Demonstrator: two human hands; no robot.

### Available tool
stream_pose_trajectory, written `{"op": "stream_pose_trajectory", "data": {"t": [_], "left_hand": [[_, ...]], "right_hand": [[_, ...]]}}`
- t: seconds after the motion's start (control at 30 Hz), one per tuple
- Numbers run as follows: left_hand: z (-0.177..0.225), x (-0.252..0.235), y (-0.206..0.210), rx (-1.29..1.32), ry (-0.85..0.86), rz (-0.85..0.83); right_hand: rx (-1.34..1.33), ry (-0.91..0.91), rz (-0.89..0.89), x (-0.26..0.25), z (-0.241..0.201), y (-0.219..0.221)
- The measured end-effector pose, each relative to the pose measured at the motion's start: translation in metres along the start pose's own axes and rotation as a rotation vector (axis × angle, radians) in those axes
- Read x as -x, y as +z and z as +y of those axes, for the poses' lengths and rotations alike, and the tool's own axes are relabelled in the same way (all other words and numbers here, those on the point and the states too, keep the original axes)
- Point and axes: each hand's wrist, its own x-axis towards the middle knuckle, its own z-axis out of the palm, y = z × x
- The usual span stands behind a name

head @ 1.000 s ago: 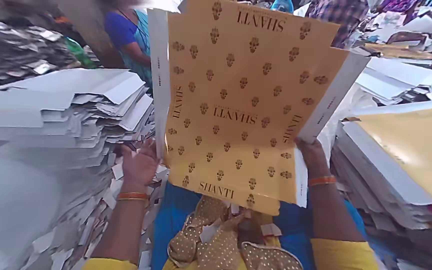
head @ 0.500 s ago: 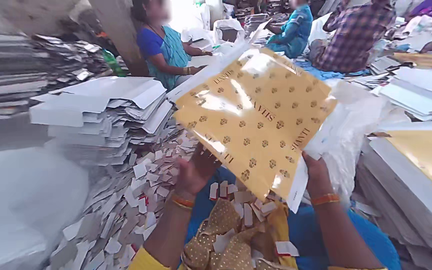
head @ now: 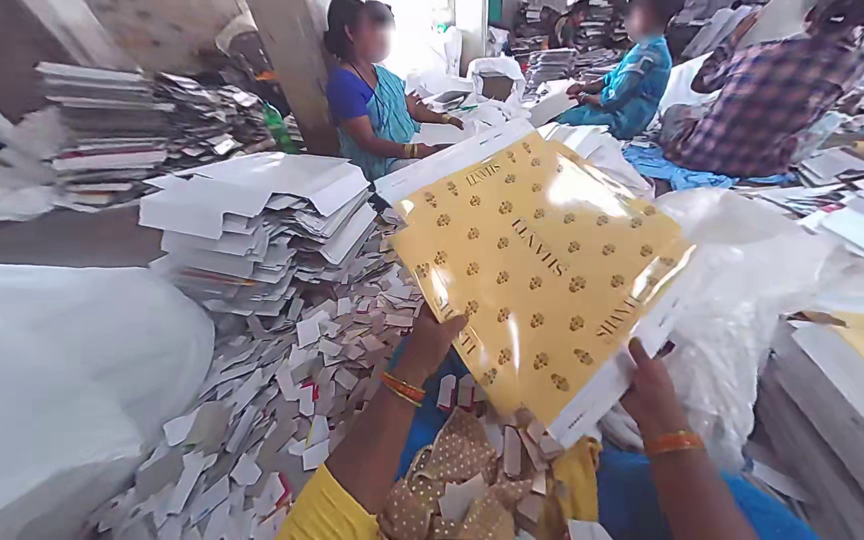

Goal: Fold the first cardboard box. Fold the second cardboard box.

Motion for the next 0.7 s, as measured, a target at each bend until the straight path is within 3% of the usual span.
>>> {"op": "stream_pose_trajectory", "data": {"t": [0.1,0.2,0.23,0.33,0.43,0.5,0.57,0.7], "left_hand": [[-0.003,0.005,-0.018,0.136,0.109,-0.178],[-0.011,-0.008,-0.040,0.427,0.214,-0.533],[-0.009,-0.008,-0.041,0.462,0.202,-0.531],[0.004,0.008,-0.027,0.394,0.089,-0.104],[0.001,-0.007,-0.025,-0.222,0.197,0.206],[-0.014,-0.023,-0.034,-0.663,0.245,0.222],[-0.021,-0.038,-0.045,-0.868,0.047,0.155],[-0.038,-0.048,-0.092,-0.739,-0.162,0.117]], "right_hand": [[0.091,0.017,0.020,-0.004,0.002,0.001],[0.308,-0.058,0.099,-0.001,-0.001,0.007],[0.345,-0.073,0.116,0.000,-0.002,0.008],[0.341,-0.124,0.142,-0.001,0.001,0.008],[0.300,-0.174,0.200,-0.001,-0.003,0.009],[0.277,-0.280,0.207,0.002,-0.008,0.013],[0.318,-0.453,0.168,0.010,-0.012,0.017],[0.661,-0.901,0.151,0.026,-0.027,0.017]]}}
